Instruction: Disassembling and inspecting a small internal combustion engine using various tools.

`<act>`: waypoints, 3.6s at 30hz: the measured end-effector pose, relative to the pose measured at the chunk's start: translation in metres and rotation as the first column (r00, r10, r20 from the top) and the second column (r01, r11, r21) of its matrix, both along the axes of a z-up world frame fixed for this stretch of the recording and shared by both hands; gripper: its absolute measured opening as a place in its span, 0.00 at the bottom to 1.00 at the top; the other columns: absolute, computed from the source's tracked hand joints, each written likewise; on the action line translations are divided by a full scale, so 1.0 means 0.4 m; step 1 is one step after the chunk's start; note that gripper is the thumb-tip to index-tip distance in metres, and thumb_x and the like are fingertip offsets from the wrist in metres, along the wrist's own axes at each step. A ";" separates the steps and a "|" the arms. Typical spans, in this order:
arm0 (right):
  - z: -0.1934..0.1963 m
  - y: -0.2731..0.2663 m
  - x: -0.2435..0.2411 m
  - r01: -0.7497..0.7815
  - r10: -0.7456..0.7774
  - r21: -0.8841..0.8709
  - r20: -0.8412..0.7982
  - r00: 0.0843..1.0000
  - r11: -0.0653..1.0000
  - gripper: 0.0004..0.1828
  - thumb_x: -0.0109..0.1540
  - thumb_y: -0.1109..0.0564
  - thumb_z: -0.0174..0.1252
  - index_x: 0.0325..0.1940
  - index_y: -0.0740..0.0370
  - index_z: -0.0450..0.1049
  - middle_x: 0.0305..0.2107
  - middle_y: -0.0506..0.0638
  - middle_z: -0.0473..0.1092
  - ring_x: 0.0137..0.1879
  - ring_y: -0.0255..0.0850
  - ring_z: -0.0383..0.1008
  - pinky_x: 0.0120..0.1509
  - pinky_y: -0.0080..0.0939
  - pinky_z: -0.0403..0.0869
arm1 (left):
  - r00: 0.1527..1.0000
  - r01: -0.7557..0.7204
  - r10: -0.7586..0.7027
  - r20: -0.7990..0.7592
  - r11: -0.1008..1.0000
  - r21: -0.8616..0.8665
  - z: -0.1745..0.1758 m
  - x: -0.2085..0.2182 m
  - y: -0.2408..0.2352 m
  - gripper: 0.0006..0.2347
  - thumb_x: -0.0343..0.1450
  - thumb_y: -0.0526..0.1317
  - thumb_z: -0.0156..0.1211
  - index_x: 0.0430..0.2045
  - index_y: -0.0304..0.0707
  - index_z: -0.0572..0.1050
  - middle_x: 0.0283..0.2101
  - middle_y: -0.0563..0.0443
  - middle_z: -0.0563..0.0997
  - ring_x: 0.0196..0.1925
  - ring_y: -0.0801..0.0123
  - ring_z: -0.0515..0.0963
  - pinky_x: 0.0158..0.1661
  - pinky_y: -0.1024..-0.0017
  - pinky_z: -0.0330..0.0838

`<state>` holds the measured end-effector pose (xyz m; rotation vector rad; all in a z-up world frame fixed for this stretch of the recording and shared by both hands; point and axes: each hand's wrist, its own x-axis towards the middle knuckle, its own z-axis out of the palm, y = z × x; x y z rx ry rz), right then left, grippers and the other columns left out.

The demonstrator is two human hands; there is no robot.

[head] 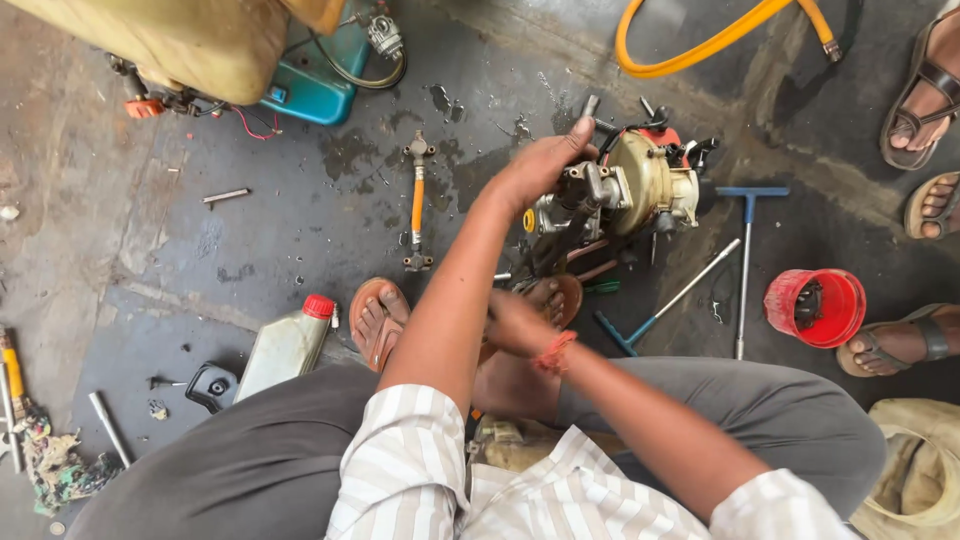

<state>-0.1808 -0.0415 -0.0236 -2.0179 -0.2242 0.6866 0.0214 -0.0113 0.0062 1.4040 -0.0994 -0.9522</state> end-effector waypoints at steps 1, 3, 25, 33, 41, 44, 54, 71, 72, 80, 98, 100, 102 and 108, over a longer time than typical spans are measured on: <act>-0.056 0.020 -0.014 0.115 -0.116 0.097 0.004 0.993 0.989 0.25 0.55 0.59 0.63 0.55 0.69 0.71 0.49 0.65 0.73 0.56 0.61 0.76 0.57 0.54 0.73 | 0.997 0.020 -0.024 0.080 0.999 0.046 0.013 0.008 -0.008 0.41 0.66 0.74 0.40 0.49 0.33 0.81 0.52 0.41 0.84 0.50 0.60 0.80 0.48 0.65 0.74; 0.058 0.002 0.010 0.074 -0.080 0.075 0.080 0.994 0.994 0.29 0.56 0.59 0.65 0.59 0.71 0.68 0.53 0.69 0.69 0.59 0.66 0.70 0.59 0.59 0.70 | 1.000 0.000 0.000 0.007 1.000 -0.015 -0.013 -0.002 0.003 0.41 0.66 0.74 0.40 0.51 0.33 0.81 0.52 0.41 0.83 0.44 0.61 0.73 0.46 0.65 0.70; 0.373 -0.347 0.061 0.602 -0.534 -0.361 0.278 0.798 0.712 0.21 0.58 0.48 0.63 0.51 0.59 0.70 0.29 0.58 0.77 0.33 0.55 0.80 0.39 0.52 0.76 | 0.999 -0.046 0.047 0.007 0.995 -0.092 0.019 -0.035 0.010 0.35 0.73 0.66 0.41 0.47 0.30 0.83 0.41 0.41 0.87 0.45 0.63 0.83 0.51 0.67 0.75; 0.409 -0.366 0.057 0.526 -0.298 -0.660 0.435 0.850 0.536 0.23 0.56 0.46 0.67 0.52 0.54 0.73 0.43 0.57 0.73 0.51 0.54 0.75 0.51 0.53 0.73 | 0.999 -0.052 0.052 -0.002 0.998 -0.020 0.028 -0.035 -0.007 0.36 0.74 0.67 0.36 0.45 0.29 0.82 0.42 0.40 0.86 0.45 0.63 0.83 0.52 0.68 0.74; 0.311 -0.439 0.090 0.505 -0.181 -0.401 0.618 0.765 0.764 0.33 0.51 0.70 0.55 0.62 0.61 0.71 0.58 0.57 0.70 0.64 0.56 0.70 0.67 0.53 0.69 | 0.893 0.123 -0.279 0.352 0.905 0.406 0.146 -0.035 -0.017 0.26 0.60 0.51 0.66 0.49 0.37 0.77 0.44 0.39 0.84 0.50 0.55 0.83 0.50 0.62 0.73; 0.298 -0.444 0.089 0.515 -0.284 -0.296 0.570 0.771 0.805 0.31 0.53 0.70 0.54 0.61 0.62 0.71 0.58 0.58 0.70 0.63 0.56 0.70 0.67 0.53 0.68 | 0.775 0.159 -0.475 0.417 0.785 0.599 0.135 -0.023 -0.034 0.26 0.56 0.41 0.72 0.48 0.34 0.73 0.43 0.33 0.82 0.51 0.44 0.80 0.48 0.55 0.73; 0.312 -0.444 0.094 0.565 -0.356 -0.283 0.542 0.761 0.775 0.26 0.52 0.66 0.54 0.56 0.60 0.75 0.56 0.56 0.72 0.61 0.54 0.72 0.67 0.53 0.69 | 0.318 0.251 -0.840 0.440 0.522 0.815 0.096 0.018 -0.132 0.16 0.60 0.36 0.66 0.39 0.33 0.74 0.35 0.34 0.82 0.42 0.41 0.82 0.43 0.52 0.77; 0.301 -0.453 0.090 0.584 -0.377 -0.270 0.546 0.748 0.766 0.23 0.55 0.65 0.54 0.55 0.58 0.75 0.55 0.55 0.73 0.59 0.55 0.72 0.65 0.54 0.70 | 0.614 -0.078 -0.528 0.587 0.700 0.710 0.286 0.173 0.016 0.16 0.61 0.37 0.67 0.41 0.35 0.73 0.38 0.35 0.83 0.43 0.44 0.83 0.46 0.56 0.77; 0.300 -0.453 0.090 0.584 -0.380 -0.268 0.544 0.748 0.766 0.23 0.56 0.64 0.55 0.56 0.58 0.75 0.56 0.55 0.73 0.60 0.55 0.72 0.65 0.53 0.69 | 0.696 -0.134 -0.463 0.549 0.667 0.733 0.222 0.146 0.058 0.20 0.59 0.38 0.71 0.41 0.34 0.72 0.41 0.35 0.83 0.46 0.44 0.82 0.47 0.56 0.76; 0.299 -0.448 0.085 0.567 -0.368 -0.259 0.542 0.756 0.782 0.22 0.58 0.62 0.57 0.57 0.58 0.73 0.57 0.56 0.71 0.61 0.56 0.70 0.65 0.53 0.69 | 0.958 -0.243 -0.122 0.260 0.138 0.960 -0.243 -0.123 0.464 0.24 0.64 0.41 0.67 0.53 0.32 0.69 0.50 0.30 0.81 0.53 0.40 0.81 0.52 0.53 0.75; 0.311 -0.435 0.088 0.608 -0.281 -0.373 0.640 0.716 0.701 0.20 0.56 0.57 0.63 0.53 0.52 0.78 0.46 0.53 0.69 0.56 0.53 0.67 0.57 0.54 0.66 | 0.344 -0.045 -0.759 0.553 0.575 0.817 0.110 -0.078 -0.067 0.19 0.67 0.55 0.61 0.33 0.36 0.74 0.33 0.39 0.83 0.38 0.47 0.83 0.37 0.53 0.76; 0.295 -0.444 0.085 0.600 -0.316 -0.345 0.606 0.730 0.722 0.19 0.57 0.56 0.63 0.54 0.52 0.78 0.44 0.51 0.69 0.54 0.51 0.68 0.55 0.53 0.66 | 0.242 -0.025 -0.811 0.532 0.543 0.839 0.084 -0.075 -0.069 0.13 0.71 0.49 0.57 0.32 0.37 0.74 0.26 0.41 0.82 0.31 0.49 0.84 0.32 0.54 0.76; 0.296 -0.444 0.077 0.599 -0.327 -0.348 0.591 0.738 0.721 0.19 0.58 0.55 0.63 0.54 0.52 0.78 0.44 0.52 0.69 0.54 0.51 0.69 0.55 0.53 0.67 | 0.226 -0.028 -0.807 0.546 0.554 0.832 0.081 -0.088 -0.068 0.11 0.72 0.47 0.56 0.32 0.38 0.74 0.25 0.41 0.82 0.29 0.49 0.84 0.31 0.54 0.76; 0.276 -0.505 0.072 0.574 -0.335 -0.455 0.504 0.796 0.681 0.12 0.62 0.48 0.61 0.45 0.53 0.80 0.40 0.54 0.71 0.48 0.55 0.74 0.52 0.56 0.72 | 0.294 -0.075 -0.692 0.660 0.672 0.737 0.121 -0.169 -0.108 0.10 0.72 0.45 0.56 0.32 0.35 0.72 0.23 0.41 0.81 0.27 0.49 0.83 0.29 0.54 0.75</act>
